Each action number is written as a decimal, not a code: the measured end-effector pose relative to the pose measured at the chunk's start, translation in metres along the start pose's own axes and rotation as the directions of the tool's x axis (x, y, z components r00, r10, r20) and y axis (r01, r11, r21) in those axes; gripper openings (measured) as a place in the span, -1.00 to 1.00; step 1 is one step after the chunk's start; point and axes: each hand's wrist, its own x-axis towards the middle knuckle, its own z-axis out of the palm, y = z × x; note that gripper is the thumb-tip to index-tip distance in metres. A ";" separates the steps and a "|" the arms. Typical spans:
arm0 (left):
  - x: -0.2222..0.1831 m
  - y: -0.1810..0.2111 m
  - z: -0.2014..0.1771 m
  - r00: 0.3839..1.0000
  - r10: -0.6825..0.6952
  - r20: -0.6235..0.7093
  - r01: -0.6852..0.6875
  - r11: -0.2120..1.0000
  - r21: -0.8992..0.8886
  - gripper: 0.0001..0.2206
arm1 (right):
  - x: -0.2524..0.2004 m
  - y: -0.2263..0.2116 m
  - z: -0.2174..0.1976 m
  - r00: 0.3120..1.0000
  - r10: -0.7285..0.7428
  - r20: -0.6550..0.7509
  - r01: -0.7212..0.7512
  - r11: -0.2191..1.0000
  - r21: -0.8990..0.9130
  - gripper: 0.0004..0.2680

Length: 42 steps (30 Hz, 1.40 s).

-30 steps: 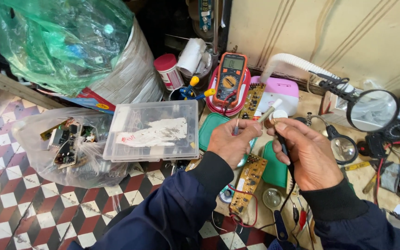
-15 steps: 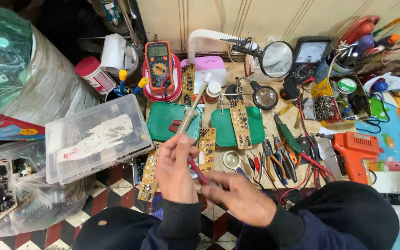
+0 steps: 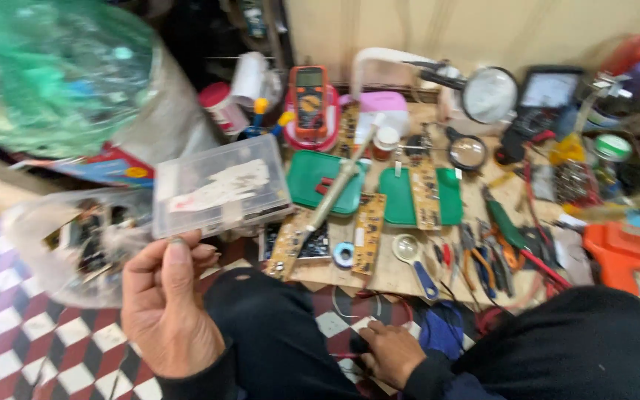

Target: Testing and repairing a circuit board using a multimeter and heat gun

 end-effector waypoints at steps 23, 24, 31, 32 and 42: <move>0.067 -0.207 -0.099 0.903 -0.388 -0.182 0.398 0.917 0.017 -0.76 | 0.204 -0.127 -0.198 0.978 -0.003 -0.206 0.010 0.999 0.033 -0.70; 0.072 -0.212 -0.097 0.912 -0.375 -0.169 0.382 0.924 0.009 -0.77 | 0.205 -0.125 -0.192 0.973 -0.011 -0.232 0.021 0.999 0.041 -0.69; 0.069 -0.180 -0.072 0.966 -0.240 -0.094 0.257 0.901 0.350 -0.85 | 0.179 -0.162 -0.222 0.788 -0.198 -0.582 0.243 0.970 -0.001 -0.71; 0.068 -0.179 -0.072 0.996 -0.090 -0.006 0.082 0.870 0.487 -0.90 | 0.180 -0.171 -0.236 0.768 -0.225 -0.600 0.289 0.957 0.012 -0.71; 0.076 -0.162 -0.058 0.972 0.157 0.176 -0.229 0.809 0.542 -0.94 | 0.176 -0.178 -0.243 0.847 -0.408 -0.342 0.486 0.854 0.187 -0.78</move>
